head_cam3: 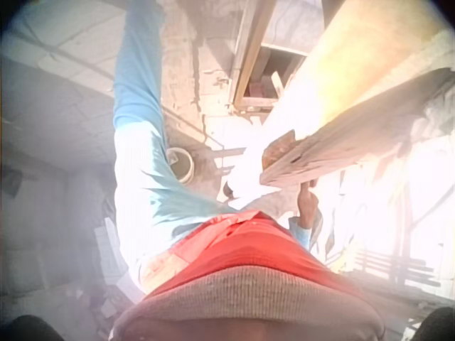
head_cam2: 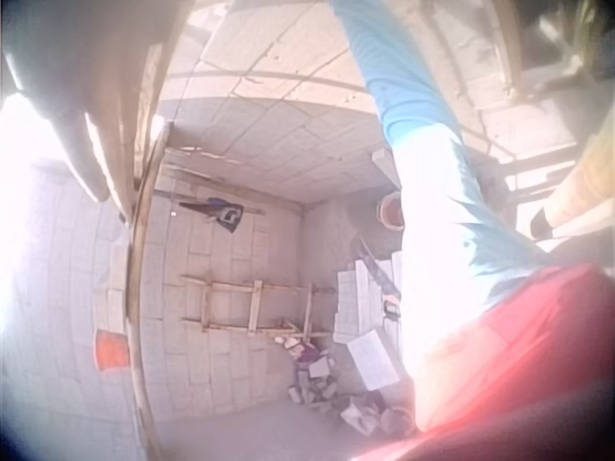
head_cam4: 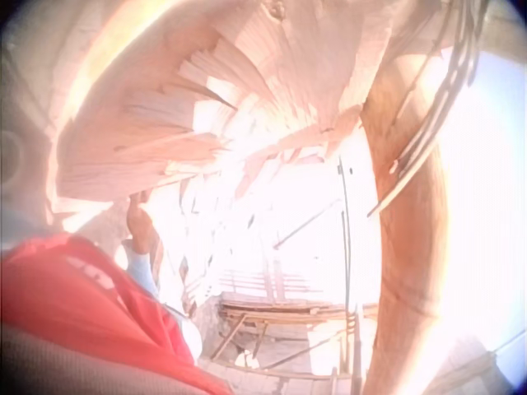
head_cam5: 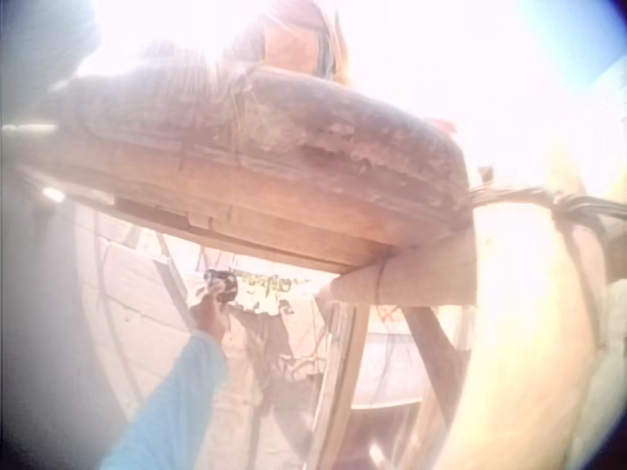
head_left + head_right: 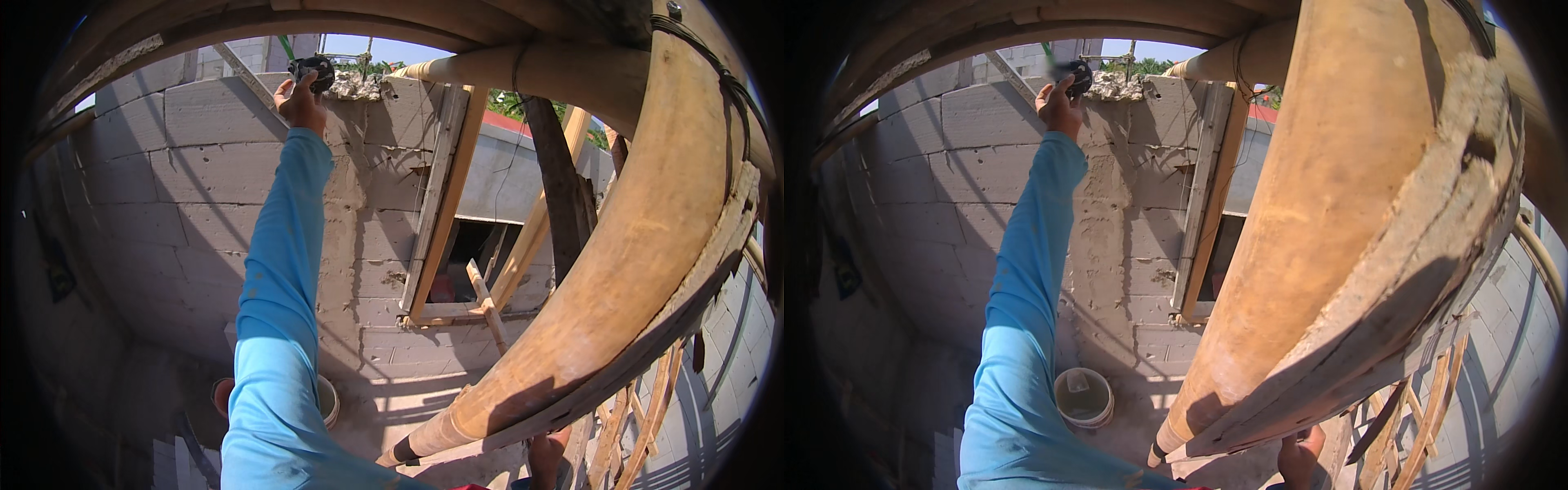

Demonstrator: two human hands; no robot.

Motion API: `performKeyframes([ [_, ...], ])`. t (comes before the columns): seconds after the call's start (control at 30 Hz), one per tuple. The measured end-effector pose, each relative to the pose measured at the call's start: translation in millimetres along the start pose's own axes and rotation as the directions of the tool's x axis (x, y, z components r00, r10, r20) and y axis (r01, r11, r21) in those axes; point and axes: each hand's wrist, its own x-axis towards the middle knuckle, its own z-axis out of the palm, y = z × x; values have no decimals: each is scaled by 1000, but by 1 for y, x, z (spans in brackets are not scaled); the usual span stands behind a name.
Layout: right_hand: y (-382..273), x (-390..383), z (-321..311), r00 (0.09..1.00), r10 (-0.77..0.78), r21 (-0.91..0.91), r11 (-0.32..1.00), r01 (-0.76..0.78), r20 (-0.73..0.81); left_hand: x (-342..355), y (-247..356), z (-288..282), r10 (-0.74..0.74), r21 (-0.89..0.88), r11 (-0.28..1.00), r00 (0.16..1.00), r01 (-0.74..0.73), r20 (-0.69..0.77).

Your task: The person measures masonry blocks using a tape measure and cuts them with a hand saw.

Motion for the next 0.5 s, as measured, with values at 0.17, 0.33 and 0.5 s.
performKeyframes([
  [0.17, -6, -1, 1, 999, 30, -35, 999, -31, -9, 4, 11, 3, 14, -2, 1000, 999, -14, -37],
  [0.33, -15, 1, 12, 993, -83, 5, 997, 83, -83, 0, 25, 6, 26, -34, 999, 999, -28, -41],
  [0.5, -14, 1, 12, 997, -33, 44, 998, 36, -73, 12, 30, -2, 61, -11, 998, 997, -62, -41],
])
